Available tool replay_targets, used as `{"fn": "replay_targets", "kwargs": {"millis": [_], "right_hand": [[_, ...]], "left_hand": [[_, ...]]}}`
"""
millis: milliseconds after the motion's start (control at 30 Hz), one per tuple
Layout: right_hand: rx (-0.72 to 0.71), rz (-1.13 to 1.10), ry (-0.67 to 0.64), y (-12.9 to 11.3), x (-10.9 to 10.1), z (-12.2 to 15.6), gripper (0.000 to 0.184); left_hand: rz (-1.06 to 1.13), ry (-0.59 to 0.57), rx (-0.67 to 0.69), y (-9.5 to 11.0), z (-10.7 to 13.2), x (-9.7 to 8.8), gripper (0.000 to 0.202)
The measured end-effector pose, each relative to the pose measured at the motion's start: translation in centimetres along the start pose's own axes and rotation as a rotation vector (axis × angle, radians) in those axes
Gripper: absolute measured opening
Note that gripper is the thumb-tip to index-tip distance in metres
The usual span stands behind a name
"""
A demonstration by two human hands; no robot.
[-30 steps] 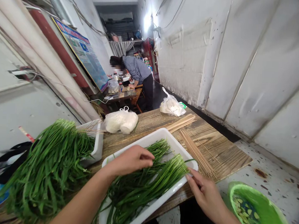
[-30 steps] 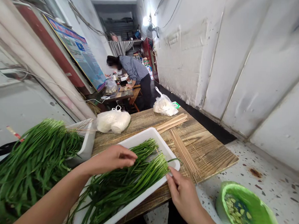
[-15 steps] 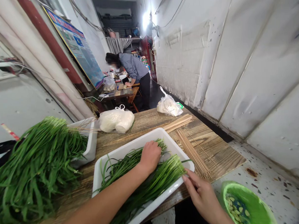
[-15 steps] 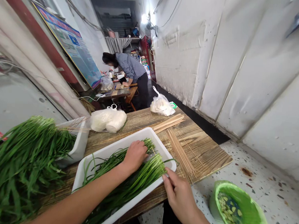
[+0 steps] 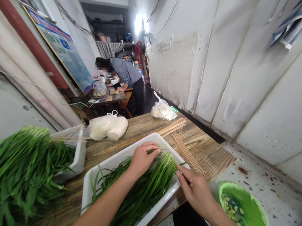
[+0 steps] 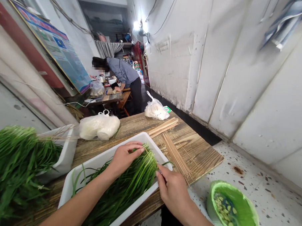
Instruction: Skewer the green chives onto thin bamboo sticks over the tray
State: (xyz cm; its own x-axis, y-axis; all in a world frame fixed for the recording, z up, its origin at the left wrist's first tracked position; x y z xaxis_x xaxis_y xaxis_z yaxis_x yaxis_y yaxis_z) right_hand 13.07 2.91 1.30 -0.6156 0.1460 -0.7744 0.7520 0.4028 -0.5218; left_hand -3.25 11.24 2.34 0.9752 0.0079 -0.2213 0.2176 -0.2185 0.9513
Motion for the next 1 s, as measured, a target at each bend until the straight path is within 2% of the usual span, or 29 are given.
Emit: {"fn": "replay_targets", "kwargs": {"millis": [167,333,667,1000], "right_hand": [[0.034,-0.039,0.007,0.4,0.1,0.2,0.030],[0.037,-0.052,-0.010,0.5,0.2,0.3,0.031],[0.048,-0.084,0.024,0.9,0.2,0.5,0.030],[0.047,-0.093,-0.020,0.9,0.5,0.4,0.030]], "left_hand": [[0.272,0.044,-0.195,-2.2,0.5,0.1,0.024],[0.362,0.114,-0.250,-2.9,0.7,0.0,0.025],[0.332,0.150,-0.250,-3.8,0.6,-0.2,0.027],[0.325,0.136,-0.232,-3.5,0.5,-0.1,0.025]]}}
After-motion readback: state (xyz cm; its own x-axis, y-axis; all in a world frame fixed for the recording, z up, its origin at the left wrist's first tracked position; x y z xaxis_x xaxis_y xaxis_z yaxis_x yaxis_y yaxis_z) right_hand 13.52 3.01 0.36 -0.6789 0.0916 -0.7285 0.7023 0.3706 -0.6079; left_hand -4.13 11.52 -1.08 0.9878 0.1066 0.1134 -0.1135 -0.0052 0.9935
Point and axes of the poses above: each hand's wrist, its own z-axis away from the middle knuckle, its own x-axis out of the palm, y = z × x, the point moved 10 cm from there along -z, towards the middle knuckle, and after that the axes turned 15 degrees about z, right-handed, at the moved point
